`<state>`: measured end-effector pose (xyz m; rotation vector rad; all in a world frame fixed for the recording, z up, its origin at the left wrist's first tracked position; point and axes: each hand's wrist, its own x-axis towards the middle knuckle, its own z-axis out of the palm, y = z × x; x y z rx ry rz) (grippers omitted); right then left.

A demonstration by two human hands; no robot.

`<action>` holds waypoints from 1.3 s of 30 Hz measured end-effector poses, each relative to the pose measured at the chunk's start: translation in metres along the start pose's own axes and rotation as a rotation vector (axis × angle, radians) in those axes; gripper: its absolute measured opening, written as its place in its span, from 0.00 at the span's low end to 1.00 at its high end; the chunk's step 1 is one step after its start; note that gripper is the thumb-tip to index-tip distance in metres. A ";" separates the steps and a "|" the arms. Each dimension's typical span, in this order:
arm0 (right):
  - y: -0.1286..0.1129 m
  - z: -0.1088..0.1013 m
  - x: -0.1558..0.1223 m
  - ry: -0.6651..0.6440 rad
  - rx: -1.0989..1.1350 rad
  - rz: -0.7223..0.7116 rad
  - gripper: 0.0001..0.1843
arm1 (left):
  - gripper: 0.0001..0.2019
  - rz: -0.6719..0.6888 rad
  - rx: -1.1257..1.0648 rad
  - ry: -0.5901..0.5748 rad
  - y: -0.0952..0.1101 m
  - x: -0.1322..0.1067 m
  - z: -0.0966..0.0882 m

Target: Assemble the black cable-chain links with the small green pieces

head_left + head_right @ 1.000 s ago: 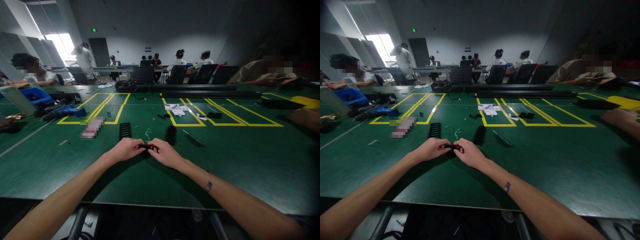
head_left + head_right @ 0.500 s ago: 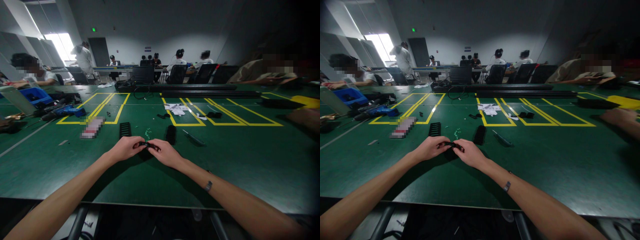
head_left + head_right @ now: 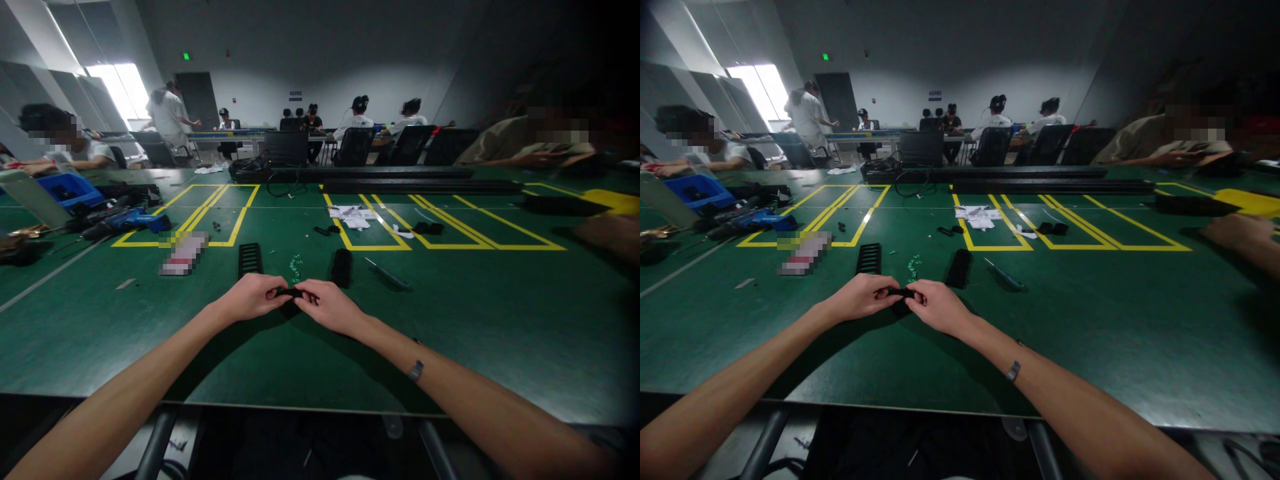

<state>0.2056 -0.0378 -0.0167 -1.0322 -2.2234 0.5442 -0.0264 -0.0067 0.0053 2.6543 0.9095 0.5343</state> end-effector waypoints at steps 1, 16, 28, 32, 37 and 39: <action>0.000 0.000 0.000 -0.002 0.003 0.001 0.08 | 0.10 -0.002 0.001 -0.002 0.000 0.000 0.000; 0.002 0.000 0.000 -0.016 -0.004 0.003 0.07 | 0.10 0.014 0.018 -0.011 0.000 0.001 -0.001; 0.003 0.000 0.000 -0.034 -0.013 0.001 0.07 | 0.11 0.017 0.023 -0.032 0.000 0.001 -0.001; 0.002 -0.001 0.001 -0.038 -0.016 -0.004 0.07 | 0.10 0.008 0.037 -0.044 0.000 0.000 -0.001; 0.000 -0.003 0.000 -0.045 -0.019 -0.004 0.06 | 0.10 0.002 0.042 -0.042 0.000 0.001 0.000; 0.000 -0.003 0.000 -0.049 -0.023 -0.003 0.06 | 0.10 0.001 0.046 -0.045 0.000 0.001 0.000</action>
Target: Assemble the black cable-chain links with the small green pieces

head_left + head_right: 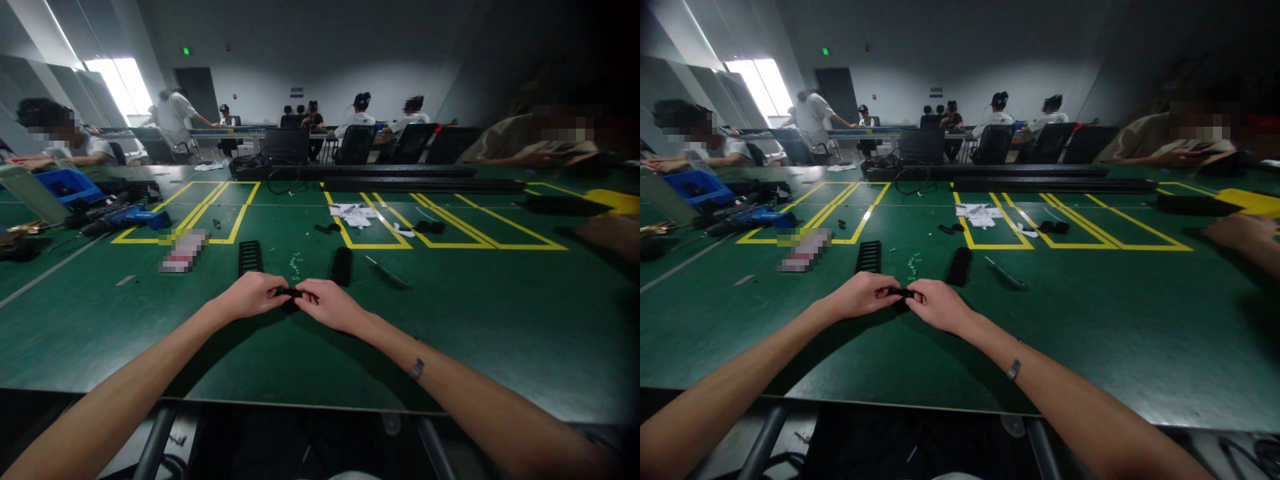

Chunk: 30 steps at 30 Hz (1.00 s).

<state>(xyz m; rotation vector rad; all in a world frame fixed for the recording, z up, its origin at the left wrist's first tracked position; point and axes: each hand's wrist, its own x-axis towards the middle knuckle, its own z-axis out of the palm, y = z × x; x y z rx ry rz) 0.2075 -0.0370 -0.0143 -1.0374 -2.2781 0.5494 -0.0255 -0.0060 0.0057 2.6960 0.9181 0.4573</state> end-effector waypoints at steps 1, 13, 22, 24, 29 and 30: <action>0.000 0.000 0.000 -0.001 -0.002 0.001 0.06 | 0.10 -0.001 0.002 0.000 0.000 0.000 0.000; -0.005 0.000 -0.001 0.151 0.096 -0.016 0.10 | 0.14 -0.036 -0.031 0.064 0.001 -0.001 -0.001; -0.004 0.001 -0.002 0.191 0.145 -0.032 0.15 | 0.12 -0.027 -0.051 0.070 0.002 -0.001 -0.002; -0.004 0.002 -0.002 0.194 0.157 -0.026 0.15 | 0.12 -0.020 -0.064 0.067 0.002 -0.001 -0.002; -0.007 0.000 -0.004 0.168 0.163 -0.027 0.17 | 0.11 0.003 -0.077 0.075 0.002 -0.001 -0.002; -0.008 0.000 -0.004 0.165 0.160 -0.027 0.17 | 0.11 0.008 -0.079 0.080 0.001 -0.001 -0.002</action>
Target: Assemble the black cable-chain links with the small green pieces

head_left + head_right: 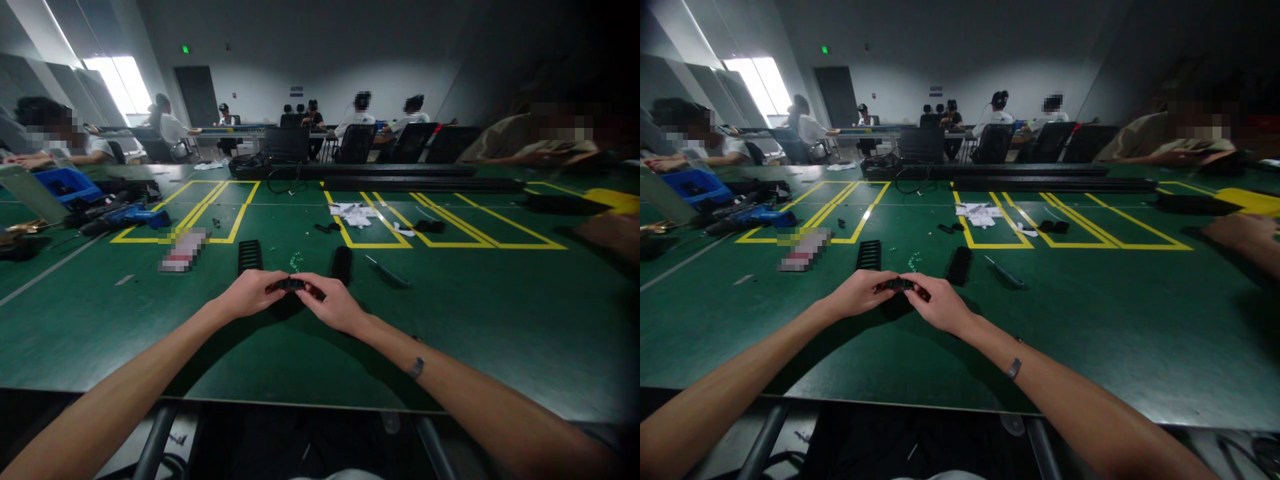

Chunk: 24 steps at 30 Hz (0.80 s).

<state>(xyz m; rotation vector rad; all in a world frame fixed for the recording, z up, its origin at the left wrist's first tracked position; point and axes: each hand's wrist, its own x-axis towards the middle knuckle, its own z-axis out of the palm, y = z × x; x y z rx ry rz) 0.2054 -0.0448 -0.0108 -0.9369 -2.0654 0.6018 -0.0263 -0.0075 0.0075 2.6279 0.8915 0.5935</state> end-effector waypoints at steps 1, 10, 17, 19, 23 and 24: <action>-0.001 0.000 0.000 -0.001 -0.001 0.001 0.17 | 0.12 0.003 -0.003 0.006 0.000 0.000 0.000; 0.000 -0.001 0.000 -0.013 -0.007 0.007 0.17 | 0.14 0.020 -0.030 0.024 0.001 -0.002 0.001; 0.000 -0.002 0.000 -0.019 -0.017 -0.002 0.19 | 0.15 0.037 -0.006 0.065 -0.004 -0.002 0.004; 0.001 -0.002 0.000 -0.020 -0.016 -0.005 0.19 | 0.15 0.032 -0.004 0.067 -0.005 -0.003 0.004; 0.002 -0.001 -0.001 -0.004 -0.031 -0.012 0.18 | 0.15 0.012 -0.002 0.054 -0.003 -0.002 0.003; 0.003 -0.001 -0.001 0.000 -0.033 -0.013 0.18 | 0.16 0.009 -0.003 0.053 -0.002 -0.002 0.002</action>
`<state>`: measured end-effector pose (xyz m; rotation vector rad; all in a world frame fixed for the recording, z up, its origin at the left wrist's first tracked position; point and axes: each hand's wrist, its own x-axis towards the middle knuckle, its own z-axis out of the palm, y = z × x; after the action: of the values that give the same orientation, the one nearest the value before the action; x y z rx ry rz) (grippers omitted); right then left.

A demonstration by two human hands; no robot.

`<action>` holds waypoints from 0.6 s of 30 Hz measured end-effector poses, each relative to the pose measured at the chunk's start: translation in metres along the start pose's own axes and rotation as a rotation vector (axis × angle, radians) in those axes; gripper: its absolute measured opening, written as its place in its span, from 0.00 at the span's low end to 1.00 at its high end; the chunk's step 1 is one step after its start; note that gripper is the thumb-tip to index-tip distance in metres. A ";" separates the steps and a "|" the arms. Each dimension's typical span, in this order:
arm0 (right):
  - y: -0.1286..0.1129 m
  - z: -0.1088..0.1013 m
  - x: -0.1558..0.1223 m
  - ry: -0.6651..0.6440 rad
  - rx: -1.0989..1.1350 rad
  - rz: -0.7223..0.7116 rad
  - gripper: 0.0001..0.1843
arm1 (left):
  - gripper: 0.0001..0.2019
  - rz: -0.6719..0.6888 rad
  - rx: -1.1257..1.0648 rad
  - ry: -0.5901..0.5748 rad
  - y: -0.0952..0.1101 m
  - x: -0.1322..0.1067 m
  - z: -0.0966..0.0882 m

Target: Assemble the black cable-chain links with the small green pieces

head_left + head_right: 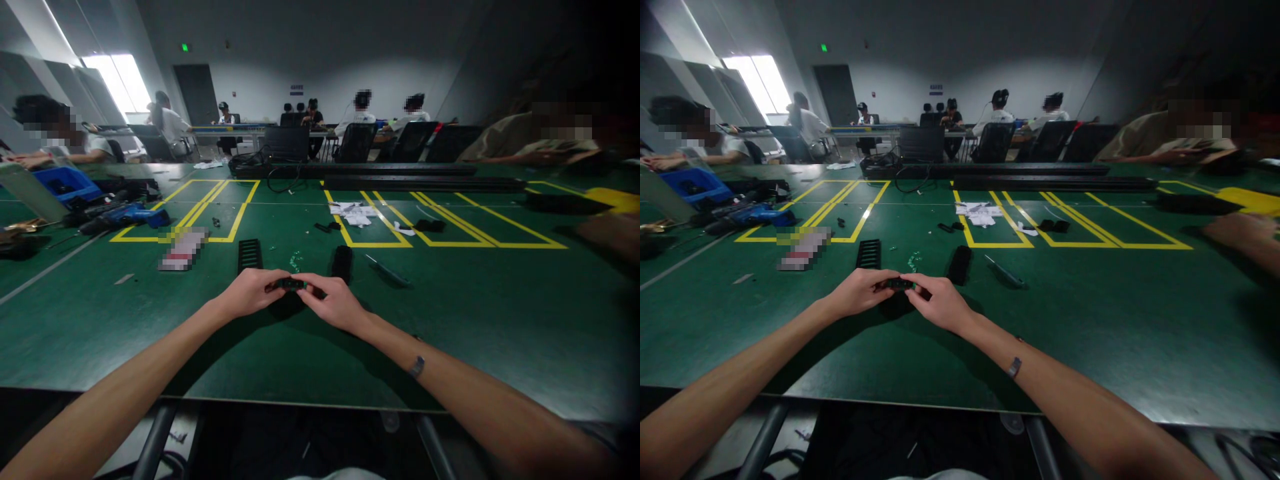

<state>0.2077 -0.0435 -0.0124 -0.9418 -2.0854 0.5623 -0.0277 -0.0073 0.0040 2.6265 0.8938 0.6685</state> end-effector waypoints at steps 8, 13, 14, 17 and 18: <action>0.001 0.002 -0.001 0.034 -0.003 -0.010 0.17 | 0.22 0.015 -0.013 0.044 -0.003 -0.001 0.000; 0.001 0.002 -0.001 0.034 0.012 -0.017 0.17 | 0.22 0.040 -0.021 0.059 -0.004 -0.002 0.001; 0.001 0.002 -0.001 0.031 0.014 -0.016 0.17 | 0.22 0.042 -0.023 0.059 -0.004 -0.002 0.001; 0.002 0.002 -0.001 0.026 0.016 -0.015 0.16 | 0.23 0.046 -0.031 0.056 -0.003 -0.002 0.000; 0.001 0.002 -0.001 0.025 0.016 -0.016 0.16 | 0.22 0.048 -0.034 0.054 -0.002 -0.002 -0.001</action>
<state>0.2071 -0.0434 -0.0151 -0.9177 -2.0614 0.5561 -0.0303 -0.0067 0.0035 2.6185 0.8293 0.7640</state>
